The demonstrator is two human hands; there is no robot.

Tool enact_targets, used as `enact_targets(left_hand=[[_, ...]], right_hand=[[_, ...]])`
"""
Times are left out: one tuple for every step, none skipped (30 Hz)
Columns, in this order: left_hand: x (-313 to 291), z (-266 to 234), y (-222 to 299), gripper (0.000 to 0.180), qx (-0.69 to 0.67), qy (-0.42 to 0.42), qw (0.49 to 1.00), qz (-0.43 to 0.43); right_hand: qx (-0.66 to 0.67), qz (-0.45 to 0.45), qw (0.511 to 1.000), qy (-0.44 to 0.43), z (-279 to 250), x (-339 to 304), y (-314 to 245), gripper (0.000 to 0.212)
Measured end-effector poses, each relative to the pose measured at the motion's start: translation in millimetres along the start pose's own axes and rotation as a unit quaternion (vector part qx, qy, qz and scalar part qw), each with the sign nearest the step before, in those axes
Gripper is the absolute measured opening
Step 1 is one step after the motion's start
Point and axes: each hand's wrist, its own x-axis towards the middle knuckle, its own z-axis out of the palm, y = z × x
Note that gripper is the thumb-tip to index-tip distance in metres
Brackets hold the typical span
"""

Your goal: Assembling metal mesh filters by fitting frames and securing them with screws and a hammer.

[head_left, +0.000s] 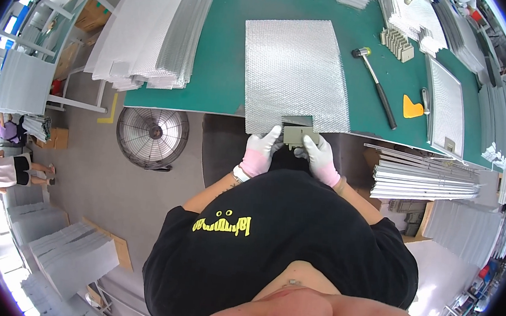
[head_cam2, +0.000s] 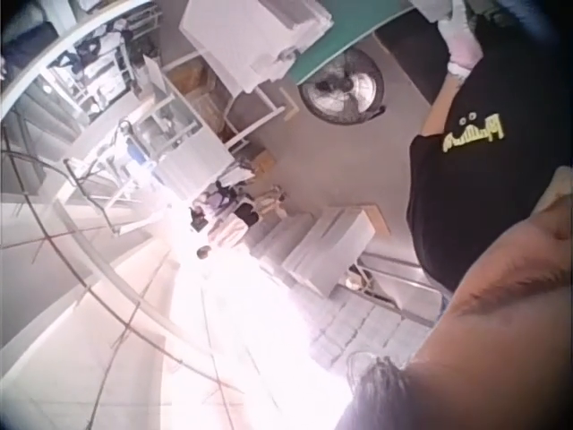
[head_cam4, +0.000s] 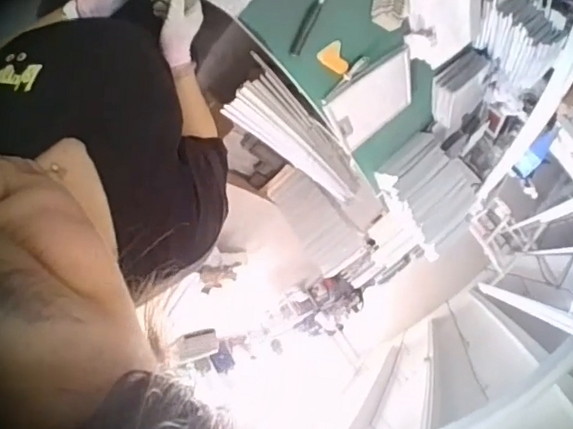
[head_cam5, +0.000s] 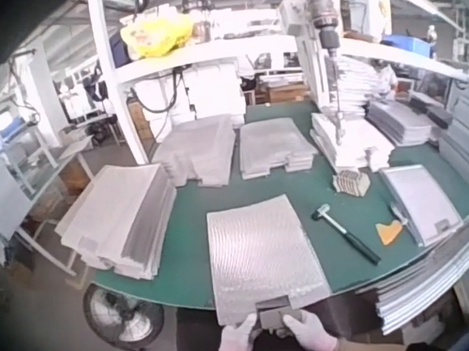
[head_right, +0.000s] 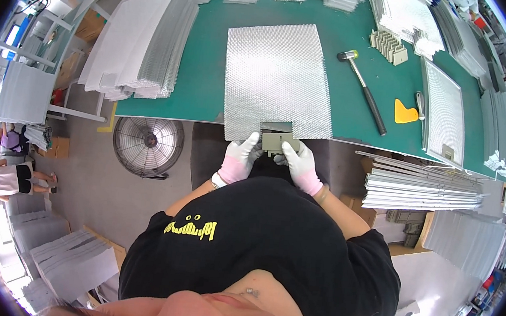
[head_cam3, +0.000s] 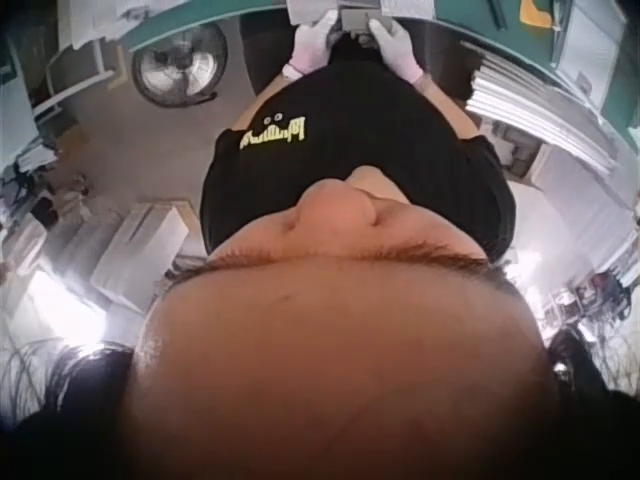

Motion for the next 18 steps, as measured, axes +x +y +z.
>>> enact_targets(left_hand=[[0, 0, -1, 0.025, -0.012, -0.004, 1.0, 0.002], [0, 0, -1, 0.025, -0.023, -0.008, 1.0, 0.005], [1, 0, -2, 0.025, -0.033, -0.006, 0.999, 0.008], [1, 0, -2, 0.025, -0.033, -0.008, 0.999, 0.005], [-1, 0, 1, 0.025, -0.014, -0.012, 1.0, 0.005], [-3, 1, 3, 0.025, 0.006, -0.016, 1.0, 0.004], [-4, 3, 4, 0.025, 0.006, -0.018, 1.0, 0.001], [-6, 3, 5, 0.024, 0.0, -0.025, 1.0, 0.004], [-7, 3, 6, 0.024, -0.007, -0.031, 0.999, 0.006], [-7, 3, 5, 0.024, -0.007, -0.032, 0.999, 0.004], [-8, 3, 3, 0.025, 0.005, -0.03, 0.999, 0.008], [-8, 3, 3, 0.026, 0.017, -0.028, 0.999, 0.013], [-8, 2, 3, 0.026, 0.017, -0.029, 0.999, 0.011], [-9, 1, 3, 0.032, 0.038, -0.046, 0.998, 0.0], [-11, 0, 3, 0.038, 0.058, -0.063, 0.996, -0.01], [-11, -5, 3, 0.038, 0.057, -0.063, 0.996, -0.012], [-10, -9, 7, 0.046, 0.082, -0.116, 0.989, -0.029], [-11, -14, 11, 0.053, 0.107, -0.167, 0.979, -0.046]], right_hand=[[0.017, 0.005, 1.0, -0.001, 0, 0, 0, 0.031], [0.035, 0.009, 0.999, -0.003, 1, 0, 0, 0.031], [0.049, 0.016, 0.999, 0.002, 2, 0, 2, 0.032], [0.049, 0.015, 0.999, 0.005, 3, 0, 1, 0.032], [0.014, 0.0, 1.0, 0.013, 4, 0, 0, 0.032], [-0.022, -0.016, 0.999, 0.021, 4, 0, 0, 0.032], [-0.021, -0.016, 0.999, 0.024, 5, 0, 1, 0.032], [-0.036, -0.03, 0.998, 0.037, 6, -1, 1, 0.031], [-0.05, -0.044, 0.997, 0.049, 7, -1, 1, 0.031], [-0.049, -0.044, 0.997, 0.051, 7, -1, 1, 0.031], [-0.057, -0.04, 0.996, 0.052, 7, -1, 0, 0.031], [-0.065, -0.036, 0.996, 0.052, 7, -1, -1, 0.031], [-0.065, -0.036, 0.996, 0.054, 7, 0, -1, 0.031], [-0.047, -0.029, 0.998, 0.036, 5, 2, -1, 0.031], [-0.029, -0.022, 0.999, 0.018, 4, 2, -1, 0.031], [-0.03, -0.02, 0.999, 0.019, 3, 1, 1, 0.031], [-0.042, -0.025, 0.999, 0.021, 1, 2, 3, 0.032], [-0.055, -0.03, 0.998, 0.023, -1, 3, 3, 0.032]])
